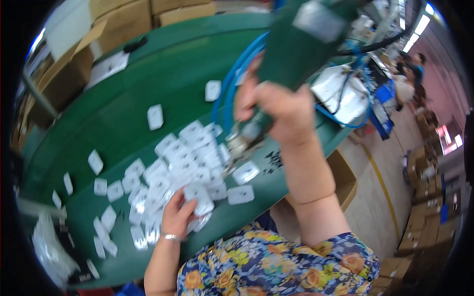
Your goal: The person assembles electronic components by securing them into plastic housings with screws using a pneumatic screwdriver.
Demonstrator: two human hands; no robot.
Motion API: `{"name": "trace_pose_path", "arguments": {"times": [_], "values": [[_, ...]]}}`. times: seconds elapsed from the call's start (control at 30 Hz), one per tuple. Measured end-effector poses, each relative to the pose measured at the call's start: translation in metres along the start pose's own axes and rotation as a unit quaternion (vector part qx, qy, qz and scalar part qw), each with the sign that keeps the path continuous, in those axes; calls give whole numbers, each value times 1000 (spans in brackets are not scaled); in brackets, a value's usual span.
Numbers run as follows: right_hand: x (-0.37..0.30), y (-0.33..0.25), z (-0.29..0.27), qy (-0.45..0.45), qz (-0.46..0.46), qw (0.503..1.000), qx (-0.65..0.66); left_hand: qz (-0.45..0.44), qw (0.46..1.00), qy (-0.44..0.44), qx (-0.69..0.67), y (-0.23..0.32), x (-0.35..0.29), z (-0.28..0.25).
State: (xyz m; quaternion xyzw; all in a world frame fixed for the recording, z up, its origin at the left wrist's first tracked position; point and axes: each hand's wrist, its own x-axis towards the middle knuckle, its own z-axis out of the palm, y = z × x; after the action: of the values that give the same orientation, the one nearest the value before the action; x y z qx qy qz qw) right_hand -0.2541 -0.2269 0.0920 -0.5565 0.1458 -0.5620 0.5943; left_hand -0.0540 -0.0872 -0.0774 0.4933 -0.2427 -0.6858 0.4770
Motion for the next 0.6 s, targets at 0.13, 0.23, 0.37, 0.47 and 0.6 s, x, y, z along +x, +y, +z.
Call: {"name": "trace_pose_path", "arguments": {"times": [0.13,0.23,0.37,0.47,0.6], "values": [[-5,-10,8,-4,-7,1000,4,19,1000,-6,-16,2,-5,1],[-7,-15,7,-17,-6,1000,-12,39,999,-2,-15,1,-3,0],[-3,-11,1,-22,21,999,-12,46,999,-4,-16,3,1,3],[-3,-14,2,-19,20,1000,-12,46,999,-5,-11,4,1,4],[-6,-14,7,-28,4,1000,-4,40,999,-13,-11,4,1,0]]}}
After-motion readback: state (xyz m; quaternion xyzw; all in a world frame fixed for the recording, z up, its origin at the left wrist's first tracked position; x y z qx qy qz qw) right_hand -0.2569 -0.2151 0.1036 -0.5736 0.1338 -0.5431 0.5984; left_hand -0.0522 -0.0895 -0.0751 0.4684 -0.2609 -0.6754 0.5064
